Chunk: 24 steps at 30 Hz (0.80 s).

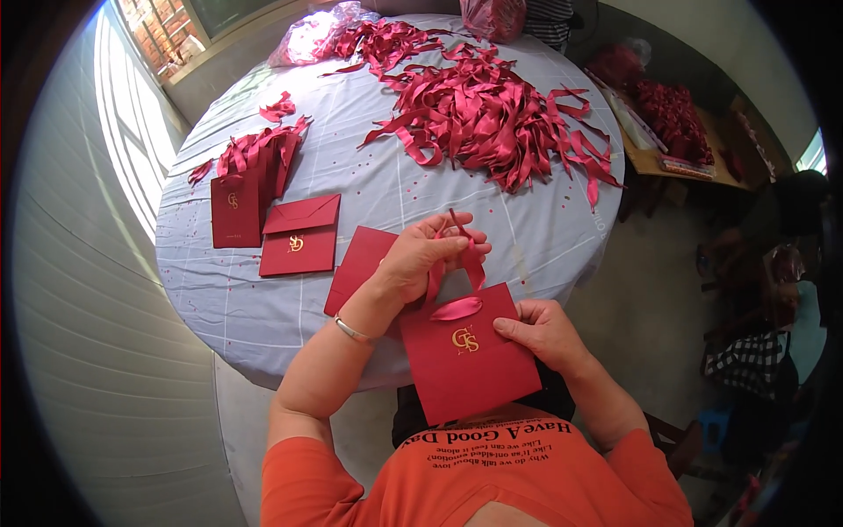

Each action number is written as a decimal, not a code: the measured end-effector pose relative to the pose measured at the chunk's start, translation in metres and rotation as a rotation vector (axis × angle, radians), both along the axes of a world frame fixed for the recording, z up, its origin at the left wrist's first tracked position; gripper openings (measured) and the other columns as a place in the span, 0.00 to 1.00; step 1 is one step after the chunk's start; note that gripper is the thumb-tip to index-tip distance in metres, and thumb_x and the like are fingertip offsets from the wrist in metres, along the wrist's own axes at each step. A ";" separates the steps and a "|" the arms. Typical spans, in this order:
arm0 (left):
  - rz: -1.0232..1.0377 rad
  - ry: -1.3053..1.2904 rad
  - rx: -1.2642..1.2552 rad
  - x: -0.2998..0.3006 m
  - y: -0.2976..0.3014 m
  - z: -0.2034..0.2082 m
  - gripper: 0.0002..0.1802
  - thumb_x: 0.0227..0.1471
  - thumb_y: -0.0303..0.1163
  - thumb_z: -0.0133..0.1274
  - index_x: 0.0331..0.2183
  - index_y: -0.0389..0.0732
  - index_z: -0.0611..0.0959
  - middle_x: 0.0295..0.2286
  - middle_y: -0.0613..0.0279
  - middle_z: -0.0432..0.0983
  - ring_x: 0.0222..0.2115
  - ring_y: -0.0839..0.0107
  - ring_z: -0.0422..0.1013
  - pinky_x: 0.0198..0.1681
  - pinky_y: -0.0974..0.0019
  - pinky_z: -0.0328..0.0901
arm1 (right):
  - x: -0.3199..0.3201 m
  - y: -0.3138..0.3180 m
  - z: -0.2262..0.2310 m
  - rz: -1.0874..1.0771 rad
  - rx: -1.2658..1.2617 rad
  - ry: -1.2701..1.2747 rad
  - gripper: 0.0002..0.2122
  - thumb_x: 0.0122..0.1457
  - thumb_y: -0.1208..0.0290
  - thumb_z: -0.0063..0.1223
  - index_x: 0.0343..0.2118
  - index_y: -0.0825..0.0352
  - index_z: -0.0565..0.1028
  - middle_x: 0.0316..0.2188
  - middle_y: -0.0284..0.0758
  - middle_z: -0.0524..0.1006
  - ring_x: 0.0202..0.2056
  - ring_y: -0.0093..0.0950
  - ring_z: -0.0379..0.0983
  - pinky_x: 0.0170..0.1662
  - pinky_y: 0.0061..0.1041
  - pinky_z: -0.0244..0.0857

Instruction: The person ties decorative ribbons onto small red gift bags by hand.

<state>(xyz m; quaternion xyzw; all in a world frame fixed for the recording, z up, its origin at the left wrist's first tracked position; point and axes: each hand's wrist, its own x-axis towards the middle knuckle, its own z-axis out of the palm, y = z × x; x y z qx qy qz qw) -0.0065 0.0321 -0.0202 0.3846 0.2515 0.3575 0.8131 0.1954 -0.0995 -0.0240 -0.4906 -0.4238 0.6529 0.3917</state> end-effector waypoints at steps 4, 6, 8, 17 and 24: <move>0.138 0.039 -0.083 -0.001 0.003 0.007 0.16 0.59 0.23 0.47 0.49 0.32 0.69 0.39 0.47 0.75 0.41 0.57 0.76 0.48 0.56 0.72 | 0.003 0.000 -0.004 0.026 0.012 0.033 0.08 0.59 0.70 0.59 0.33 0.72 0.79 0.27 0.31 0.80 0.27 0.15 0.73 0.30 0.16 0.69; 0.153 0.021 -0.091 0.001 0.000 0.008 0.14 0.60 0.23 0.46 0.48 0.32 0.70 0.39 0.47 0.75 0.42 0.56 0.76 0.48 0.54 0.72 | 0.006 0.000 0.001 0.019 0.004 0.024 0.08 0.59 0.71 0.59 0.33 0.72 0.79 0.27 0.31 0.80 0.27 0.15 0.73 0.30 0.16 0.68; 0.167 0.004 -0.094 0.001 0.001 0.006 0.13 0.60 0.23 0.45 0.47 0.32 0.70 0.39 0.46 0.75 0.42 0.55 0.75 0.49 0.53 0.72 | 0.007 0.002 0.001 0.012 0.000 0.017 0.08 0.58 0.71 0.59 0.32 0.71 0.79 0.27 0.31 0.80 0.27 0.15 0.73 0.30 0.16 0.68; 0.072 -0.262 -0.063 -0.013 0.021 -0.012 0.08 0.53 0.15 0.44 0.35 0.36 0.74 0.40 0.50 0.74 0.47 0.52 0.72 0.52 0.48 0.69 | 0.016 0.004 -0.011 -0.049 -0.047 0.092 0.07 0.58 0.71 0.59 0.32 0.72 0.78 0.29 0.32 0.80 0.28 0.17 0.75 0.33 0.18 0.70; 0.008 -0.447 -0.025 -0.012 0.022 -0.014 0.10 0.52 0.15 0.44 0.35 0.37 0.75 0.34 0.58 0.73 0.44 0.58 0.73 0.56 0.49 0.65 | 0.016 0.002 -0.006 -0.037 -0.059 0.088 0.07 0.58 0.72 0.60 0.31 0.71 0.79 0.27 0.32 0.79 0.27 0.16 0.74 0.31 0.16 0.69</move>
